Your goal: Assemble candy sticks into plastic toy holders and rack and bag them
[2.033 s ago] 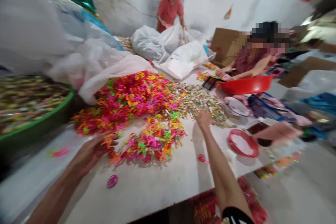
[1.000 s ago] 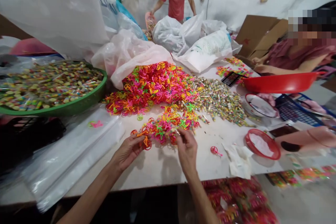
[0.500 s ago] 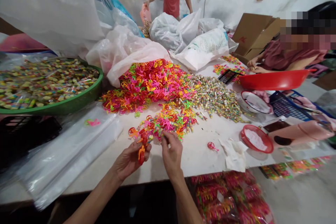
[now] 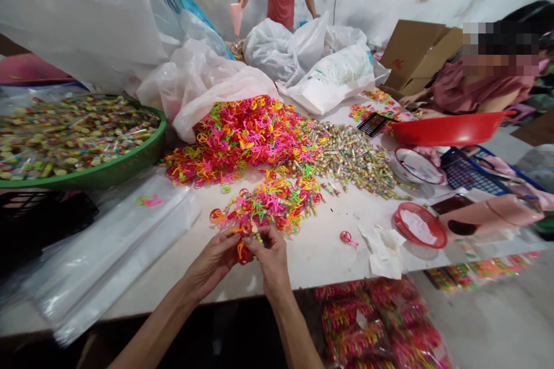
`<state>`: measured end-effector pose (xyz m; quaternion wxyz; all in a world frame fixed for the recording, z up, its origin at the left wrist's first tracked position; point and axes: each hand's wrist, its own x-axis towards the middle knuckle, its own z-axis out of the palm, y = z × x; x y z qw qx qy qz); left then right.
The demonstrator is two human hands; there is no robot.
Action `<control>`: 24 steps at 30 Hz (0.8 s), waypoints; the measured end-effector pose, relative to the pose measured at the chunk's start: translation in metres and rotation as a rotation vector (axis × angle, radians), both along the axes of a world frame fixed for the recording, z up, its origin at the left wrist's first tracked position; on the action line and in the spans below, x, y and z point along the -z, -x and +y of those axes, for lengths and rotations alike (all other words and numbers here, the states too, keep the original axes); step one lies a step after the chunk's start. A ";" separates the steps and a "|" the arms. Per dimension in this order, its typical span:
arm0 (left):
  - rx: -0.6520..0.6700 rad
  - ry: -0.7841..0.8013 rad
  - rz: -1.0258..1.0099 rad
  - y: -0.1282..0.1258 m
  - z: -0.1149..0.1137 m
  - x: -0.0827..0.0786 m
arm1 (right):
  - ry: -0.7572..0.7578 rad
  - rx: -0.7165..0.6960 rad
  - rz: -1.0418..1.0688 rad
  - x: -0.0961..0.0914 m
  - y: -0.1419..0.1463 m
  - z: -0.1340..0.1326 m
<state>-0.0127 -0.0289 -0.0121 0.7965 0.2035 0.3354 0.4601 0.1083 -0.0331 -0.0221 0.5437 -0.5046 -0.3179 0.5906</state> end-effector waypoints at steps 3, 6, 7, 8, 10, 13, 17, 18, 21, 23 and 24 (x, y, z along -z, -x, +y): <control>0.019 -0.029 0.024 0.001 -0.002 -0.002 | -0.108 -0.081 -0.142 -0.004 -0.003 -0.001; 0.017 0.016 -0.005 0.000 -0.003 -0.004 | -0.150 -0.181 -0.139 -0.008 -0.006 -0.001; 0.018 0.031 -0.018 0.000 -0.003 -0.004 | -0.122 -0.174 -0.078 -0.007 -0.006 -0.001; 0.017 0.043 -0.025 -0.001 -0.004 -0.004 | -0.084 -0.143 -0.008 -0.006 -0.005 -0.001; 0.007 0.051 -0.010 -0.003 -0.005 -0.002 | -0.032 -0.064 0.079 -0.003 -0.004 -0.001; -0.002 0.021 0.084 -0.003 -0.005 0.001 | -0.049 -0.039 -0.013 0.001 -0.005 0.000; -0.094 0.036 0.238 0.002 0.000 0.006 | -0.044 -0.034 -0.113 0.000 -0.017 0.002; -0.097 0.041 0.260 0.004 0.001 0.006 | -0.026 -0.053 -0.100 0.000 -0.021 0.002; -0.045 0.042 0.246 0.008 0.003 0.008 | 0.016 -0.149 -0.086 0.002 -0.030 -0.001; -0.024 0.059 0.203 0.009 0.002 0.009 | 0.031 -0.178 -0.068 0.004 -0.031 -0.004; -0.015 0.074 0.182 0.009 0.001 0.010 | 0.035 -0.181 -0.049 0.006 -0.030 -0.006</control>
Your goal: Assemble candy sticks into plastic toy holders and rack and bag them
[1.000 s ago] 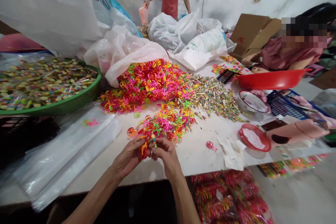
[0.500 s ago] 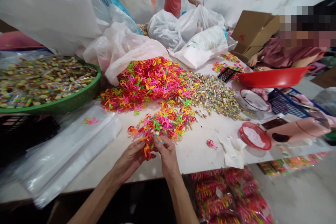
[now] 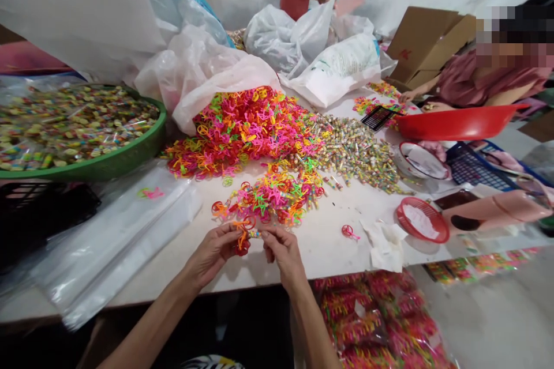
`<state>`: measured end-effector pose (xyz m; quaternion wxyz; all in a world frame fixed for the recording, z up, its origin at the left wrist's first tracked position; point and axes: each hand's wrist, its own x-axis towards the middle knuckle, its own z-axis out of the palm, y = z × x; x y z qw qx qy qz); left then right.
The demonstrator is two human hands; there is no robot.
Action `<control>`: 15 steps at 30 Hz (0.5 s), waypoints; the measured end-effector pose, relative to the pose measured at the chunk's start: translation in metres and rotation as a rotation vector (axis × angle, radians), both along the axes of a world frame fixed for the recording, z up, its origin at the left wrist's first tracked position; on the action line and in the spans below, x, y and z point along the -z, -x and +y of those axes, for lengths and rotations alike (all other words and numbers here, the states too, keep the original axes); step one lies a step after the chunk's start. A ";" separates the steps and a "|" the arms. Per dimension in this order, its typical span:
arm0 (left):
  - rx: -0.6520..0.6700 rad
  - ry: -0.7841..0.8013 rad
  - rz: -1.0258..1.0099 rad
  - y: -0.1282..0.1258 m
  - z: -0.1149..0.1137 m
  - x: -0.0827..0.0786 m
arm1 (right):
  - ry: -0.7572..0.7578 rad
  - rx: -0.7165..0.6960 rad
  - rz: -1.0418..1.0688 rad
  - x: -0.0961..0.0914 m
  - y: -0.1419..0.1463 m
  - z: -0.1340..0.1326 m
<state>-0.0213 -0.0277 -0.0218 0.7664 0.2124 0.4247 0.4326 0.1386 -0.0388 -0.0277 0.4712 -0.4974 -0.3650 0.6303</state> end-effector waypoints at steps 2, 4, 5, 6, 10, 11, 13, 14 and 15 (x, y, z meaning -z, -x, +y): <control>0.007 0.035 -0.028 -0.001 -0.002 0.001 | 0.011 0.002 0.049 0.003 0.002 -0.002; 0.004 0.067 -0.041 -0.001 -0.003 0.002 | 0.019 0.005 0.080 0.005 0.005 -0.003; 0.004 0.076 -0.046 0.000 -0.004 0.002 | 0.027 0.001 0.093 0.006 0.006 -0.004; 0.010 0.082 -0.051 0.000 -0.004 0.002 | 0.034 -0.008 0.111 0.006 0.006 -0.004; 0.046 0.079 -0.070 0.003 -0.006 0.001 | 0.062 -0.042 0.172 0.005 0.004 -0.005; 0.054 0.069 -0.069 0.002 -0.006 0.001 | 0.074 -0.049 0.176 0.004 0.002 -0.005; 0.081 0.041 -0.068 0.001 -0.007 0.001 | 0.107 -0.078 0.185 0.002 0.000 -0.005; 0.095 0.031 -0.069 0.001 -0.008 0.002 | 0.121 -0.097 0.194 0.001 -0.002 -0.005; 0.106 0.023 -0.068 0.000 -0.008 0.003 | 0.132 -0.111 0.201 0.000 -0.002 -0.005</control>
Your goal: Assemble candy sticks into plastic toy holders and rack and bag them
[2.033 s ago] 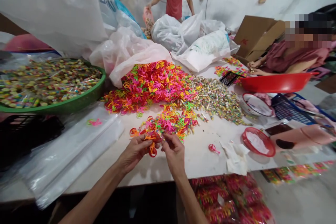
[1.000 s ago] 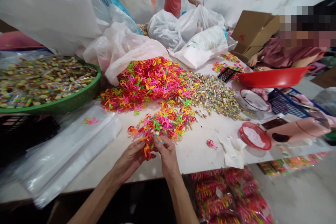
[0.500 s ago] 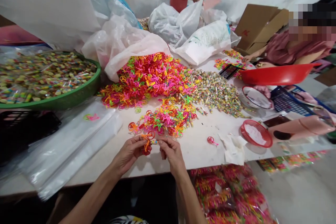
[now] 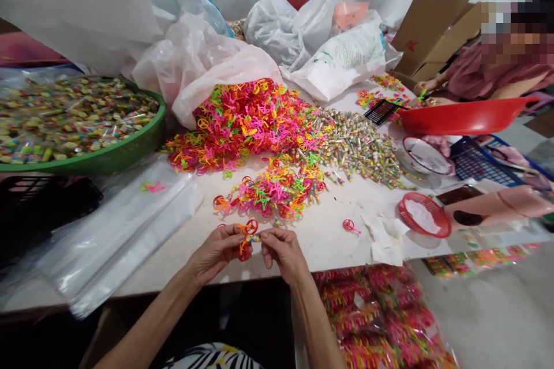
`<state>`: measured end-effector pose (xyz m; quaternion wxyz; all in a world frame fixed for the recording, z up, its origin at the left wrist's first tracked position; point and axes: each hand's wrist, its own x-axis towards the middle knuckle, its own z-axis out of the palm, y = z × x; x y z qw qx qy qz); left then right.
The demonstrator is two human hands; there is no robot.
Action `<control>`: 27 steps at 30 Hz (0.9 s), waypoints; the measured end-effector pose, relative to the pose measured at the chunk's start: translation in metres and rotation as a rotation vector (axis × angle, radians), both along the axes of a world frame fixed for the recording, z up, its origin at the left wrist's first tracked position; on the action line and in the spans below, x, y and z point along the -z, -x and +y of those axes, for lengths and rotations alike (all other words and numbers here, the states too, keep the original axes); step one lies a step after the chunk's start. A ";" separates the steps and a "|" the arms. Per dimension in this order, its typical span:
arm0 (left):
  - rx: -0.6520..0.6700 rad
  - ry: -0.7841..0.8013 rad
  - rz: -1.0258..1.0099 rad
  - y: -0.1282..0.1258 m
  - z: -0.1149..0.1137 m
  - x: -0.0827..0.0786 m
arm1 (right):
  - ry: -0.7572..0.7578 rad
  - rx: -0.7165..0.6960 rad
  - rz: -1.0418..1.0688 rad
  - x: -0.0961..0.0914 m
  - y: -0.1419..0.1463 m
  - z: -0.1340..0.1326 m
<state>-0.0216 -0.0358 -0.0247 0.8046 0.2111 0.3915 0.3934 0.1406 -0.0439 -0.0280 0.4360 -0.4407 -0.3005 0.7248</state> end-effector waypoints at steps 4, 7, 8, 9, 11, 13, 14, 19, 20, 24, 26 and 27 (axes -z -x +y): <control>-0.035 -0.060 0.097 0.003 -0.006 0.009 | -0.025 0.033 -0.107 -0.001 0.008 -0.011; -0.069 -0.119 0.224 0.010 -0.016 0.019 | -0.074 0.085 -0.298 0.003 0.021 -0.028; -0.059 -0.124 0.248 0.012 -0.018 0.021 | -0.072 0.083 -0.332 0.004 0.024 -0.032; -0.042 -0.127 0.263 0.013 -0.020 0.022 | -0.064 0.073 -0.348 0.004 0.027 -0.033; -0.018 -0.146 0.277 0.012 -0.019 0.019 | -0.075 0.061 -0.371 0.000 0.027 -0.027; -0.071 -0.216 0.308 0.009 -0.009 0.009 | -0.159 0.098 -0.431 -0.010 0.019 -0.009; -0.126 -0.263 0.335 0.008 -0.002 0.003 | -0.222 0.126 -0.474 -0.018 0.012 0.003; -0.341 -0.472 0.639 0.032 0.045 -0.012 | -0.582 0.344 -1.043 -0.042 -0.024 0.044; -0.328 -0.531 0.792 0.040 0.055 -0.010 | -0.635 0.348 -1.183 -0.038 -0.027 0.044; -0.153 -0.738 1.510 0.064 0.096 0.006 | -0.657 -0.012 -1.528 0.001 -0.018 0.032; -0.065 -0.780 1.655 0.062 0.117 0.011 | -0.566 -0.144 -1.680 0.019 -0.007 0.028; -0.030 -0.796 1.680 0.059 0.127 0.012 | -0.523 -0.166 -1.731 0.024 -0.003 0.028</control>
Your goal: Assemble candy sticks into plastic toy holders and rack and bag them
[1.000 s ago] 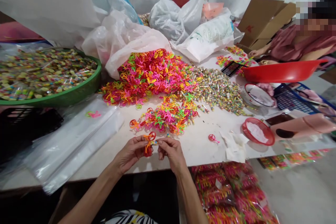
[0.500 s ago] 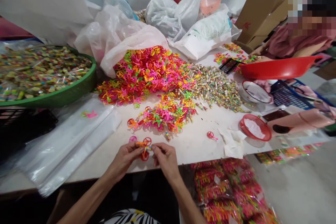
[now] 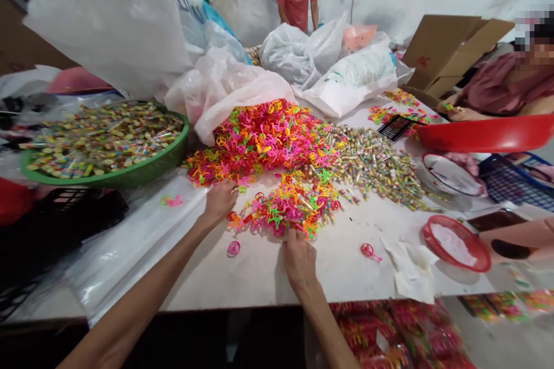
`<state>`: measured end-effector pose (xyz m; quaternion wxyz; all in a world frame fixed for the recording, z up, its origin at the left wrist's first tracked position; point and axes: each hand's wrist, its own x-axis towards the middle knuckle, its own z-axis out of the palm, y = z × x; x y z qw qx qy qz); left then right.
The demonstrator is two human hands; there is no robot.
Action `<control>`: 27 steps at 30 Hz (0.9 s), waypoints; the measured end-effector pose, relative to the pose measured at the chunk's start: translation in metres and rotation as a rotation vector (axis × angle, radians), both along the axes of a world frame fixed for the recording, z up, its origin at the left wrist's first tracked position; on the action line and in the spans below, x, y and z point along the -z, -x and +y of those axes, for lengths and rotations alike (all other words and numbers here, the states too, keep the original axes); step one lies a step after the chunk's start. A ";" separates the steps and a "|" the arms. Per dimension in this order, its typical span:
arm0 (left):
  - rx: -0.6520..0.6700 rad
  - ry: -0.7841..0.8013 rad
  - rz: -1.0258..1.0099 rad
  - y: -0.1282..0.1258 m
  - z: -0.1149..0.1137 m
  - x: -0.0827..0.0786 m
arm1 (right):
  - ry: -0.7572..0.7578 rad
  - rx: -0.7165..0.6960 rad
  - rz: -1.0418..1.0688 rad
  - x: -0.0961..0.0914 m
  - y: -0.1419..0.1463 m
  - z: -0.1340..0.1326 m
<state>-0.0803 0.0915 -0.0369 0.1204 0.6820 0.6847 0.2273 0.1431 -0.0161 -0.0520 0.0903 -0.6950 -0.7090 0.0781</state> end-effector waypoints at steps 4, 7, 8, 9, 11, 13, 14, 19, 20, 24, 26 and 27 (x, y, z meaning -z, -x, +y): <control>0.090 0.015 0.139 -0.019 0.030 0.005 | -0.004 0.018 0.152 0.003 0.002 -0.001; 0.108 0.019 0.181 -0.028 0.044 0.012 | 0.013 0.037 0.456 0.001 -0.005 -0.006; 0.108 0.023 0.184 -0.029 0.047 0.015 | 0.029 0.053 0.552 0.001 -0.006 -0.009; 0.109 0.026 0.180 -0.029 0.049 0.018 | 0.045 0.070 0.643 0.001 -0.007 -0.012; 0.114 0.023 0.160 -0.026 0.048 0.025 | 0.071 0.088 0.810 0.001 -0.006 -0.018; 0.124 0.015 0.125 -0.021 0.045 0.029 | 0.106 0.103 0.948 -0.001 -0.002 -0.024; 0.128 0.009 0.102 -0.018 0.042 0.030 | 0.125 0.116 1.008 -0.002 0.000 -0.026; 0.100 -0.036 -0.088 -0.005 0.027 0.022 | 0.222 0.235 1.316 -0.010 0.007 -0.032; 0.080 -0.047 -0.141 -0.003 0.024 0.019 | 0.234 0.257 1.371 -0.011 0.008 -0.032; -0.042 -0.049 -0.404 0.003 -0.001 0.006 | 0.213 0.342 1.537 -0.017 0.011 -0.028; -0.071 -0.004 -0.529 0.004 -0.024 0.001 | 0.202 0.366 1.590 -0.021 0.017 -0.022; -0.065 0.037 -0.600 0.004 -0.037 -0.002 | 0.193 0.368 1.608 -0.023 0.021 -0.019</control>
